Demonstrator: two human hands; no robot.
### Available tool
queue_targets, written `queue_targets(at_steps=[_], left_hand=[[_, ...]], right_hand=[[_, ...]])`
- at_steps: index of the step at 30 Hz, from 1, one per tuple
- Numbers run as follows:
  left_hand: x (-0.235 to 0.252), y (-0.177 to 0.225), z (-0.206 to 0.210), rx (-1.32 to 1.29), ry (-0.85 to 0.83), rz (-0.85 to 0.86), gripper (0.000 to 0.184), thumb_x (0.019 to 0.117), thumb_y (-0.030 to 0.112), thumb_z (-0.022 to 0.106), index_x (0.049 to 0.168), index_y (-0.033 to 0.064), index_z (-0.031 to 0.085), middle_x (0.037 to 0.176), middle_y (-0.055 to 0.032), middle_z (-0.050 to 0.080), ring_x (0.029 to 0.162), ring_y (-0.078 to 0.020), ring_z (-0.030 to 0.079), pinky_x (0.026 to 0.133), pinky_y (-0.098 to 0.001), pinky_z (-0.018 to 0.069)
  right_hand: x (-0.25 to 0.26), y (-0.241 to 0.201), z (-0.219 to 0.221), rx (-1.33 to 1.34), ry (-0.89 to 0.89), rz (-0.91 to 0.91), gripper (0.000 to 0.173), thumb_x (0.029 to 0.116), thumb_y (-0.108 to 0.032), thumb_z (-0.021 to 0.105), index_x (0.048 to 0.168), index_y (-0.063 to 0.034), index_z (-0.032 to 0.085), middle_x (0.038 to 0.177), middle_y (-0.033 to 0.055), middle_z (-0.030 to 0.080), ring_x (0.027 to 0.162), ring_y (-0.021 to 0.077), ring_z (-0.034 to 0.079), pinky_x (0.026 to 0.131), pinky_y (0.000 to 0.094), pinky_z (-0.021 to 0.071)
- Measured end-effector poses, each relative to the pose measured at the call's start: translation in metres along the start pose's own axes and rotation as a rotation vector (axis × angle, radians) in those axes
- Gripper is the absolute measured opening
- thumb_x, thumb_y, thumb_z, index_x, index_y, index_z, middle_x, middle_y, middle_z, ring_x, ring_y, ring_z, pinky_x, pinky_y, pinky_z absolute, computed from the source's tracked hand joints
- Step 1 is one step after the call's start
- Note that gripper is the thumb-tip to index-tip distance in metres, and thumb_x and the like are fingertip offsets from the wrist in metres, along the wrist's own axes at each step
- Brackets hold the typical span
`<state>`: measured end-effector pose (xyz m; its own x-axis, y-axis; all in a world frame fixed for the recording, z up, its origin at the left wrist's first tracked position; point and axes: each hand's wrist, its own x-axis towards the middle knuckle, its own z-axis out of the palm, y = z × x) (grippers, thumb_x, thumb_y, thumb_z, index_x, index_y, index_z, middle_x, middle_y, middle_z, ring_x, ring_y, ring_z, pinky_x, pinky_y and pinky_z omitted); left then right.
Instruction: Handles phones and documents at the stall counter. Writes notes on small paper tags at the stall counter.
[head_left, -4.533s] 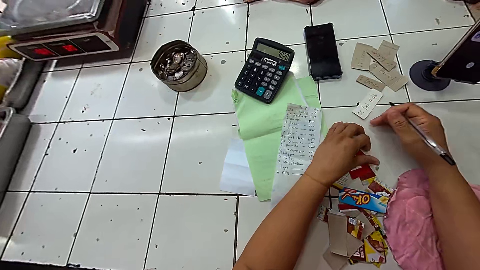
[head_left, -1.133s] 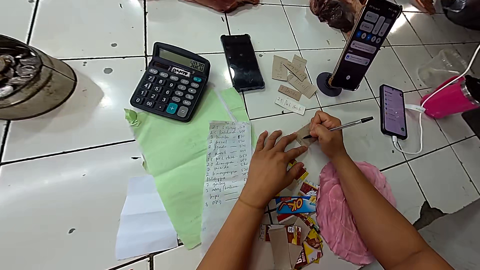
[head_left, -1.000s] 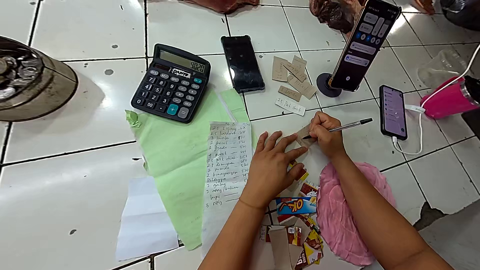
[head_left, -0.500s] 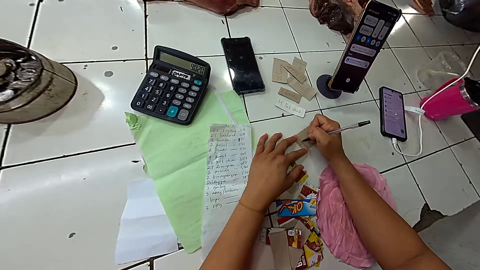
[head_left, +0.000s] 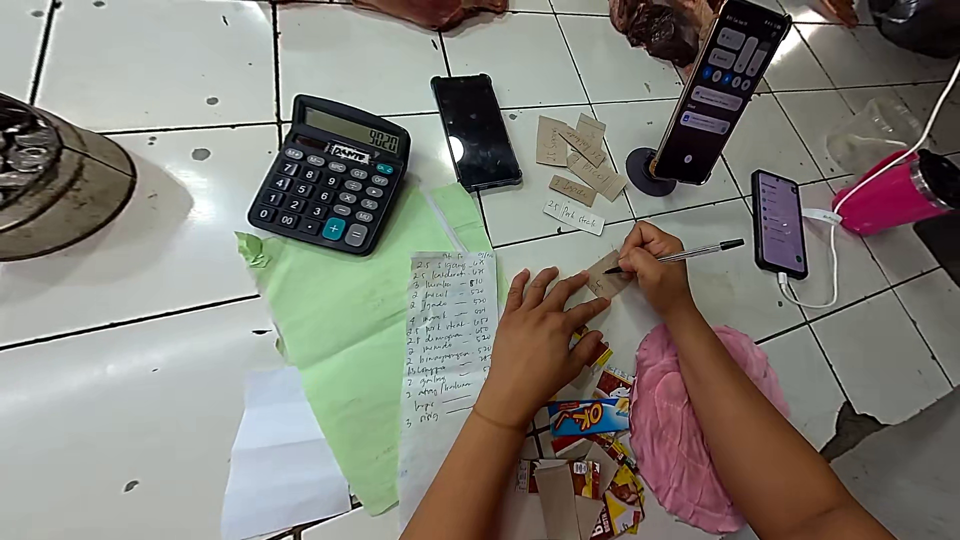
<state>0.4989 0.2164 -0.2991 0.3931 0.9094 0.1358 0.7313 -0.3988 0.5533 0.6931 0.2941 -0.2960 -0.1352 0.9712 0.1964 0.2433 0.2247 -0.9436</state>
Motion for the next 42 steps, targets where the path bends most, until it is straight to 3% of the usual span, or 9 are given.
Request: queue_targets(at_steps=[4, 7, 12, 16, 39, 42], left_hand=[[0.0001, -0.0002, 0.0004, 0.000, 0.003, -0.001, 0.037, 0.1003, 0.047, 0.051, 0.130, 0.0392, 0.070, 0.146, 0.0009, 0.061, 0.142, -0.0329, 0.049, 0.119, -0.0613, 0.0249], [0.0003, -0.0002, -0.0006, 0.001, -0.009, -0.002, 0.037, 0.1007, 0.046, 0.050, 0.131, 0.0395, 0.070, 0.147, 0.0013, 0.060, 0.143, -0.0324, 0.048, 0.119, -0.0608, 0.0239], [0.0001, 0.0004, -0.0006, -0.008, -0.014, -0.007, 0.036, 0.1005, 0.046, 0.051, 0.130, 0.0397, 0.071, 0.146, 0.0022, 0.060, 0.143, -0.0321, 0.048, 0.119, -0.0610, 0.0237], [0.0001, 0.0013, -0.0017, -0.008, -0.016, -0.012, 0.035, 0.1007, 0.045, 0.051, 0.129, 0.0396, 0.071, 0.146, 0.0023, 0.061, 0.142, -0.0323, 0.048, 0.119, -0.0613, 0.0241], [0.0001, 0.0021, 0.0005, -0.005, 0.006, -0.008, 0.035, 0.1012, 0.043, 0.051, 0.129, 0.0385, 0.071, 0.146, 0.0017, 0.061, 0.142, -0.0330, 0.049, 0.119, -0.0632, 0.0247], [0.0001, 0.0018, 0.0001, -0.007, 0.008, -0.007, 0.035, 0.1012, 0.043, 0.051, 0.129, 0.0383, 0.072, 0.145, 0.0013, 0.062, 0.142, -0.0330, 0.049, 0.119, -0.0629, 0.0244]], right_hand=[[0.0001, 0.0005, -0.0023, 0.032, -0.024, 0.020, 0.024, 0.0781, 0.001, 0.047, 0.063, -0.0175, 0.047, 0.054, -0.0106, 0.048, 0.046, -0.0033, 0.043, 0.045, 0.0135, 0.0358], [0.0006, -0.0028, -0.0004, 0.012, -0.008, 0.043, 0.022, 0.0827, 0.002, 0.049, 0.070, -0.0157, 0.050, 0.056, -0.0100, 0.052, 0.048, -0.0024, 0.050, 0.049, 0.0138, 0.0435], [0.0002, -0.0022, 0.0002, -0.016, 0.028, 0.030, 0.024, 0.0785, 0.002, 0.046, 0.064, -0.0167, 0.046, 0.057, -0.0095, 0.048, 0.048, -0.0029, 0.043, 0.046, 0.0135, 0.0354], [0.0015, 0.0005, -0.0029, 0.061, 0.047, 0.007, 0.025, 0.0778, 0.002, 0.046, 0.063, -0.0175, 0.048, 0.056, -0.0098, 0.051, 0.048, -0.0025, 0.047, 0.046, 0.0138, 0.0383], [0.0026, -0.0041, 0.0003, -0.030, 0.127, 0.009, 0.026, 0.0784, 0.003, 0.043, 0.062, -0.0172, 0.042, 0.054, -0.0098, 0.043, 0.045, -0.0027, 0.037, 0.044, 0.0136, 0.0292], [0.0030, -0.0010, -0.0055, 0.020, 0.153, -0.031, 0.025, 0.0778, 0.003, 0.043, 0.064, -0.0179, 0.045, 0.055, -0.0106, 0.046, 0.046, -0.0033, 0.041, 0.045, 0.0133, 0.0323]])
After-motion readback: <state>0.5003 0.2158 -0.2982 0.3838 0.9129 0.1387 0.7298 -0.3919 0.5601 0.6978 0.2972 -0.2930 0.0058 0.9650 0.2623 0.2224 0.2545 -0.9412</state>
